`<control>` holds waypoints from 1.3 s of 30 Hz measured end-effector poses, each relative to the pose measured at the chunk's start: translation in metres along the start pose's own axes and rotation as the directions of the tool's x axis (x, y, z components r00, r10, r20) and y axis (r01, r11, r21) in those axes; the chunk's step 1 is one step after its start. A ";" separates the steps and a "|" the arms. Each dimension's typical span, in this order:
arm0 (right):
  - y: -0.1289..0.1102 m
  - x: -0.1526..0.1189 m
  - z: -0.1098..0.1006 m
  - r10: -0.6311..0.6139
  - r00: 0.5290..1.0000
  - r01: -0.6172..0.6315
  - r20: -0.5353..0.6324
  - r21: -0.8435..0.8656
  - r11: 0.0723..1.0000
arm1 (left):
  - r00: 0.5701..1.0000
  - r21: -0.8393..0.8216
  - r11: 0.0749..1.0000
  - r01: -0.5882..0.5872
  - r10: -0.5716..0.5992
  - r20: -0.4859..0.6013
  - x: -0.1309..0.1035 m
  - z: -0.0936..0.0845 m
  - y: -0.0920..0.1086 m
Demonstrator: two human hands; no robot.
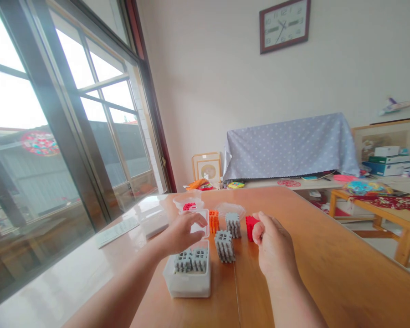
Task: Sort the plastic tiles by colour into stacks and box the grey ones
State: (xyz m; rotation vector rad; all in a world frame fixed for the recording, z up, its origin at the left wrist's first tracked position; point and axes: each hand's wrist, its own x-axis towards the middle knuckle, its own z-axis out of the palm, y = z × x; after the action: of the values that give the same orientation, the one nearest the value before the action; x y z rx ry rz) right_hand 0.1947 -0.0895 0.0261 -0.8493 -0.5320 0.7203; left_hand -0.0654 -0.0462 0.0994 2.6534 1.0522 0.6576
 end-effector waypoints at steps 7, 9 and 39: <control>-0.004 -0.005 0.002 -0.015 1.000 0.015 -0.006 -0.022 1.000 | 0.984 0.105 0.993 -0.053 0.034 0.173 0.041 0.021 0.012; -0.006 -0.006 0.003 -0.022 1.000 0.021 -0.007 -0.013 1.000 | 0.970 0.143 0.988 -0.058 0.022 0.242 0.048 0.026 0.015; -0.008 -0.008 0.006 -0.004 1.000 0.004 0.013 -0.001 1.000 | 0.966 0.225 0.974 -0.026 -0.034 0.257 0.054 0.037 0.011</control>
State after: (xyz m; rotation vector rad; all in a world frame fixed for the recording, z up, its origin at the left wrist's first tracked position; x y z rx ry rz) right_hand 0.1880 -0.0963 0.0346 -0.8445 -0.5458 0.7220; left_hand -0.0067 -0.0179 0.0879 2.8266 1.1132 0.1858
